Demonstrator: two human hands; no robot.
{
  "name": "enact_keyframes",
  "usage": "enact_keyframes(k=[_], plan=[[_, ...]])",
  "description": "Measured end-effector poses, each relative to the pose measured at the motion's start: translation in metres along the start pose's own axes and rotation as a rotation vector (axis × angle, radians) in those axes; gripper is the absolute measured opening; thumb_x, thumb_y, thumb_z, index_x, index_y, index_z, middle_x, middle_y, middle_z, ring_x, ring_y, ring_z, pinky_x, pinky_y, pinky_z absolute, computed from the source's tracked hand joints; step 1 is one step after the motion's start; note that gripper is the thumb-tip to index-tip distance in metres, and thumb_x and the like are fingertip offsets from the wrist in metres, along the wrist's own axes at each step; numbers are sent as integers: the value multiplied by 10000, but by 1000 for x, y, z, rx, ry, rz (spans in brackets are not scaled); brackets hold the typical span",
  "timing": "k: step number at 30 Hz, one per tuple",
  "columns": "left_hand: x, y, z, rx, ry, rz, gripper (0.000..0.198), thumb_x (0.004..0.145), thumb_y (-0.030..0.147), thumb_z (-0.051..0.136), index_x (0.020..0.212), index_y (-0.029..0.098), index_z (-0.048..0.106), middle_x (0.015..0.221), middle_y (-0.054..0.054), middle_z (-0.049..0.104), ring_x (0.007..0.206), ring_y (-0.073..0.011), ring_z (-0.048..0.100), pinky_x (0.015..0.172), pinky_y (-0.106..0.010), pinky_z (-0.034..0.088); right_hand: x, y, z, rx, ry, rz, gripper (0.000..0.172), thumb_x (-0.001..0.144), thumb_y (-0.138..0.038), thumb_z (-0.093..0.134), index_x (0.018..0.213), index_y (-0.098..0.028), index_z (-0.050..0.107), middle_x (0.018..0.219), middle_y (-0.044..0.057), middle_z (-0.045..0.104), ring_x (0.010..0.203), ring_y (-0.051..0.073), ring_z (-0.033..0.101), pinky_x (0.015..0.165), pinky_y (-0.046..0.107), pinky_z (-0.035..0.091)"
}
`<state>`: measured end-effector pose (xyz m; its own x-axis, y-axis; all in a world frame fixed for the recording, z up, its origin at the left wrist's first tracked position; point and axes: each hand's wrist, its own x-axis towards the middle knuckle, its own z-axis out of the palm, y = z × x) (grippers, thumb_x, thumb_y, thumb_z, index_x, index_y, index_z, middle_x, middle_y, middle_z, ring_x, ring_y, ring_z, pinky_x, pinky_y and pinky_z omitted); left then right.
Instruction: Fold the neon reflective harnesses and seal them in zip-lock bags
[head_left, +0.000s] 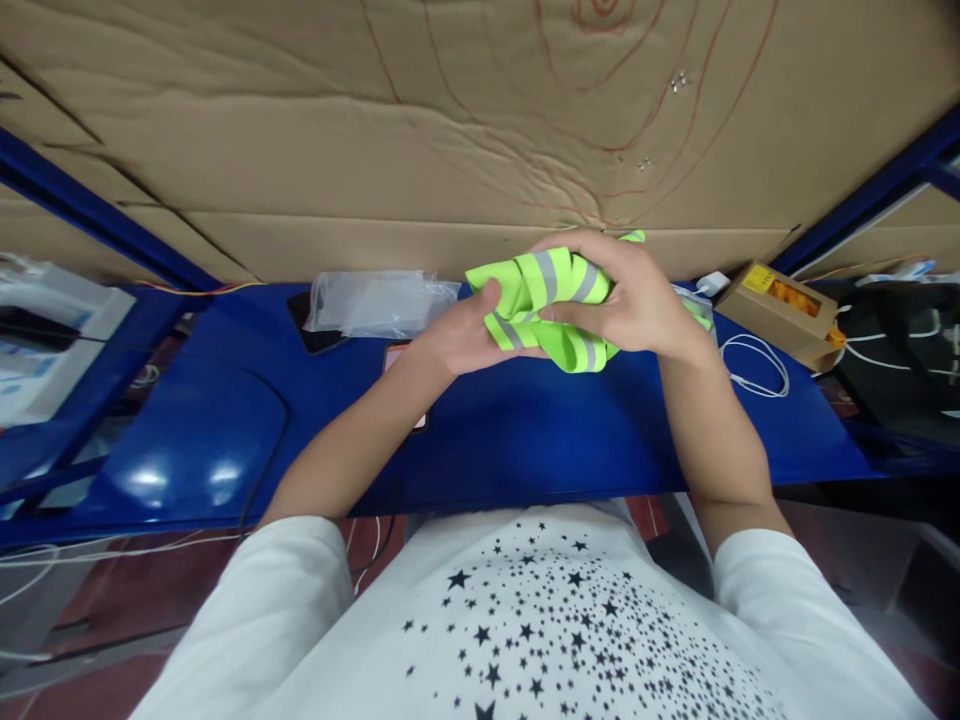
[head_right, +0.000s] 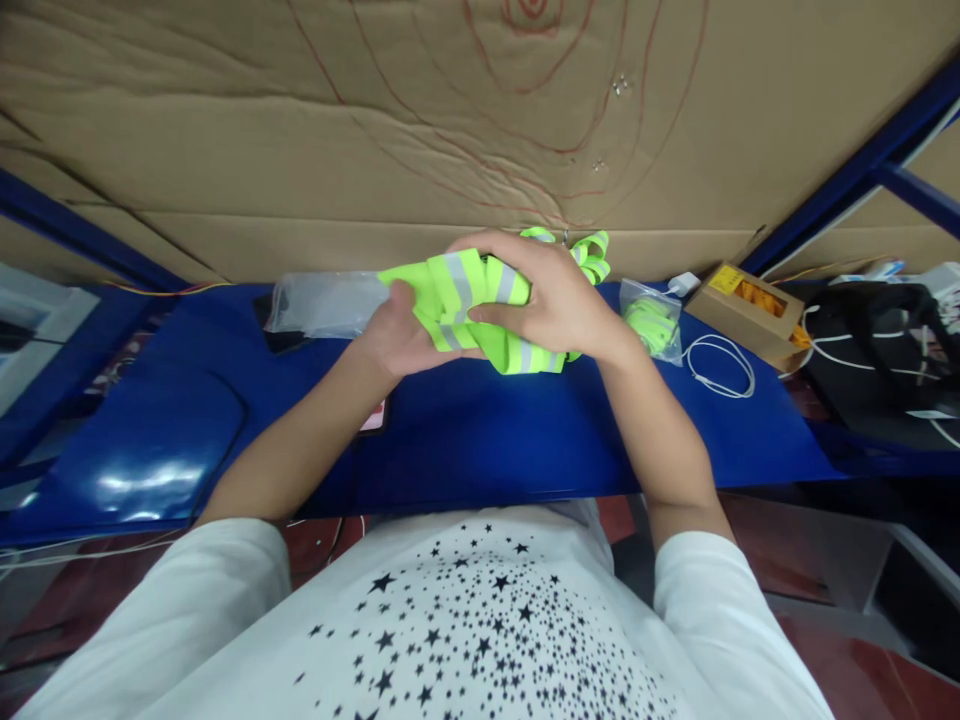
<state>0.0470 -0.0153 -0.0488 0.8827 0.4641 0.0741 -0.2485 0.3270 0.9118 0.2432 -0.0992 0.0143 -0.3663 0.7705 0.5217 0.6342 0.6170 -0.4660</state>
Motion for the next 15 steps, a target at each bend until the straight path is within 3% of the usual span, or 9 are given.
enact_keyframes(k=[4, 7, 11, 12, 15], plan=[[-6, 15, -2, -31, 77, 145, 878, 839, 940, 367, 1347, 253, 567, 1500, -85, 573, 1489, -390, 454, 998, -589, 559, 4, -1, 11, -181, 55, -119, 398, 966, -218, 578, 1352, -287, 644, 1432, 0, 651, 1414, 245, 549, 1215, 453, 405], [-10, 25, 2, 6, 103, 180, 815, 857, 896, 395, 1317, 251, 587, 1519, -77, 542, 1505, -405, 420, 1035, -613, 542, 5, -3, 22, -356, 63, -146, 419, 982, -140, 466, 1313, -308, 660, 1452, -1, 634, 1482, 235, 477, 1231, 472, 372], [-8, 29, -2, 109, 158, 229, 376, 816, 462, 668, 1110, 230, 639, 1299, -65, 658, 1433, -398, 507, 1078, -566, 528, 3, -6, 35, -309, 100, -220, 372, 972, -255, 535, 1330, -350, 576, 1500, -2, 559, 1495, 246, 453, 1259, 480, 353], [-7, 29, -4, 98, 154, 240, 373, 760, 339, 685, 1113, 232, 635, 1269, -52, 666, 1421, -386, 521, 1101, -553, 514, 3, -7, 36, -241, 113, -228, 410, 952, -322, 591, 1354, -372, 530, 1512, -3, 527, 1496, 254, 448, 1271, 479, 347], [-7, 28, -7, 79, 160, 250, 636, 638, 140, 689, 1253, 264, 588, 1236, -25, 673, 1344, -353, 590, 1110, -533, 501, 5, -4, 35, -25, 273, -177, 485, 950, -495, 622, 1392, -387, 455, 1506, 19, 479, 1508, 260, 419, 1295, 470, 339]])
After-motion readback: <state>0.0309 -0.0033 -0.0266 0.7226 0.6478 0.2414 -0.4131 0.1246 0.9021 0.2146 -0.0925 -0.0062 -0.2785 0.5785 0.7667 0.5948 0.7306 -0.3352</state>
